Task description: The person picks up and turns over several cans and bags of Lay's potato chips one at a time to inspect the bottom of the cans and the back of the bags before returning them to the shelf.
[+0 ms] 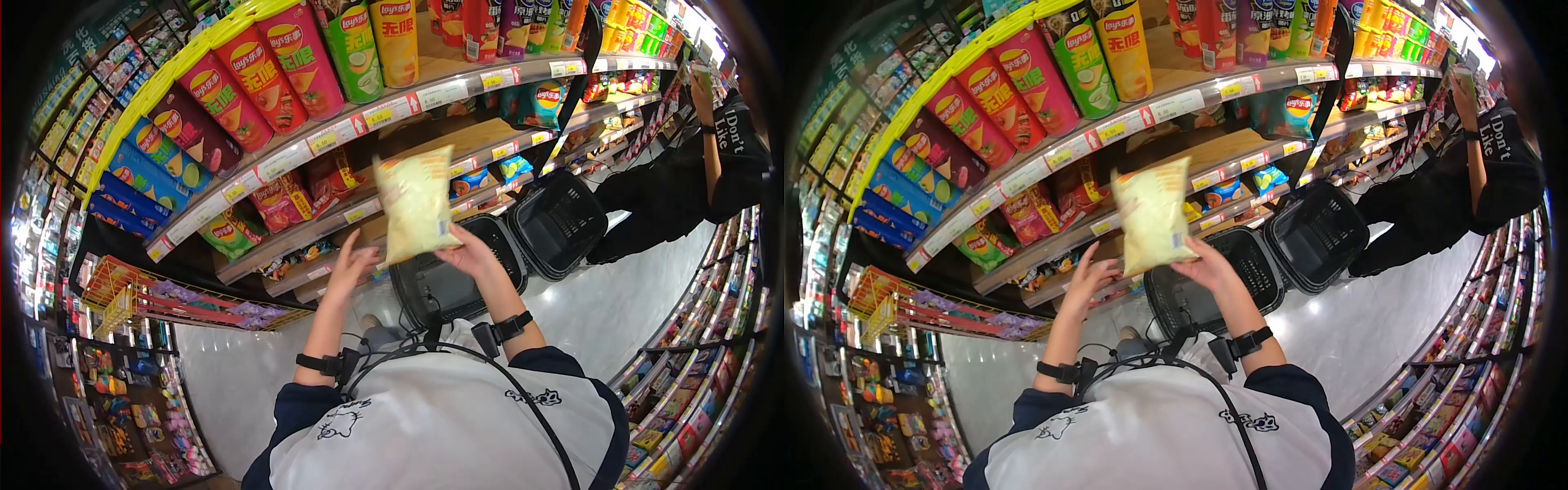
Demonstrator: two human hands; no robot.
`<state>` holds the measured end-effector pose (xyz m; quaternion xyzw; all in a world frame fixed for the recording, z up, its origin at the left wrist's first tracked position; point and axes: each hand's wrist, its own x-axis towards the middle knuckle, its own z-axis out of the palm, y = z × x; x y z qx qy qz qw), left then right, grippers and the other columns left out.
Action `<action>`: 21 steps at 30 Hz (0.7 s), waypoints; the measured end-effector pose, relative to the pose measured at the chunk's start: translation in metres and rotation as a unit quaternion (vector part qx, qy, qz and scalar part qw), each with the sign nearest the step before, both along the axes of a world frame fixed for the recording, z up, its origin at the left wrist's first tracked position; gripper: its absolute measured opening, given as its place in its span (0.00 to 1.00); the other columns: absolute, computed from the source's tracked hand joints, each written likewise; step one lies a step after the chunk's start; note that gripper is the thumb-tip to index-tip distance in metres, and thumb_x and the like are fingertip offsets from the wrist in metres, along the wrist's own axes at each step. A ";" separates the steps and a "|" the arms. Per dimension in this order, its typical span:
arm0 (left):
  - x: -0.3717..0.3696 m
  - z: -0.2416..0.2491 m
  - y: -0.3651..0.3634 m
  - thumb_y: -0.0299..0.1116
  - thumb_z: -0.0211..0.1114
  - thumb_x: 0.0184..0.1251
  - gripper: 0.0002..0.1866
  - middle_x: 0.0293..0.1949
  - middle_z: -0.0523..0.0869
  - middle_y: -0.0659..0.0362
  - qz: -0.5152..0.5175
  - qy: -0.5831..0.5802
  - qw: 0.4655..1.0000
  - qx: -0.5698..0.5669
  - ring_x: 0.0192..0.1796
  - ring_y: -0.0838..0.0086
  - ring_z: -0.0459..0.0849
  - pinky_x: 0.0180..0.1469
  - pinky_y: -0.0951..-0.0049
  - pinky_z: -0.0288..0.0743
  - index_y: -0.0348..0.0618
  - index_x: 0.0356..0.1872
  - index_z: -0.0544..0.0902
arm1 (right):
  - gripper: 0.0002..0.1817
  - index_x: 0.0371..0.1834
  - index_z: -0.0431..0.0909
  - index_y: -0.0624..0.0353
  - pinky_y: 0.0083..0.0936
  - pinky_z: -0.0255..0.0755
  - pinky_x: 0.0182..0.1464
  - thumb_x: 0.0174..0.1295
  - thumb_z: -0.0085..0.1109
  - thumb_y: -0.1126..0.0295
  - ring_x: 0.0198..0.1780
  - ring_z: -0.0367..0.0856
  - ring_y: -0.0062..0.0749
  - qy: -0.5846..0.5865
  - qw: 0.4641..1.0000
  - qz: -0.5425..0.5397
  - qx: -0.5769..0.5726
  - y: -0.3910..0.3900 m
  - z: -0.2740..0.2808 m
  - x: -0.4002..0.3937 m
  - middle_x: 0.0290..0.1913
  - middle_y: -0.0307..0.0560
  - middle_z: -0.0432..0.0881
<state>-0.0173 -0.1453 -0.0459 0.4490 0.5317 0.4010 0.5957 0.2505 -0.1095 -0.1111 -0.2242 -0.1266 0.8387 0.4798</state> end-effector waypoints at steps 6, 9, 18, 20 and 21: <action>-0.037 -0.001 0.008 0.35 0.49 0.67 0.16 0.46 0.81 0.58 0.060 0.012 0.998 0.023 0.48 0.74 0.78 0.48 0.77 0.67 0.45 0.53 0.71 | 0.23 0.58 0.62 0.60 0.38 0.73 0.53 0.61 0.55 0.66 0.54 0.72 0.43 -0.062 0.958 -0.279 0.025 0.074 -0.003 0.057 0.56 0.52 0.69; -0.051 -0.015 0.004 0.35 0.48 0.67 0.15 0.45 0.81 0.57 0.053 -0.002 0.998 0.018 0.47 0.74 0.79 0.48 0.76 0.68 0.44 0.53 0.71 | 0.21 0.58 0.61 0.60 0.39 0.74 0.53 0.63 0.52 0.69 0.55 0.70 0.42 -0.133 0.903 -0.395 0.100 0.119 0.009 0.080 0.56 0.52 0.67; -0.083 -0.008 -0.019 0.37 0.53 0.65 0.17 0.43 0.81 0.54 0.084 0.007 0.996 -0.016 0.46 0.70 0.81 0.49 0.73 0.71 0.40 0.52 0.72 | 0.31 0.66 0.47 0.64 0.32 0.58 0.60 0.61 0.47 0.73 0.62 0.61 0.46 -0.355 0.768 -0.526 0.085 0.242 -0.028 0.060 0.63 0.57 0.59; -0.089 -0.007 -0.023 0.38 0.53 0.65 0.18 0.43 0.81 0.55 0.085 0.005 0.996 -0.010 0.46 0.71 0.81 0.49 0.74 0.71 0.41 0.52 0.73 | 0.36 0.67 0.41 0.71 0.30 0.45 0.68 0.62 0.48 0.68 0.68 0.51 0.53 -0.491 0.715 -0.495 0.057 0.227 -0.004 0.037 0.69 0.64 0.48; -0.092 -0.007 -0.024 0.39 0.53 0.65 0.18 0.44 0.81 0.55 0.089 0.005 0.996 -0.014 0.46 0.71 0.81 0.49 0.74 0.71 0.41 0.52 0.72 | 0.36 0.67 0.41 0.72 0.31 0.45 0.68 0.62 0.47 0.68 0.68 0.51 0.54 -0.520 0.701 -0.487 0.046 0.230 -0.004 0.032 0.68 0.65 0.48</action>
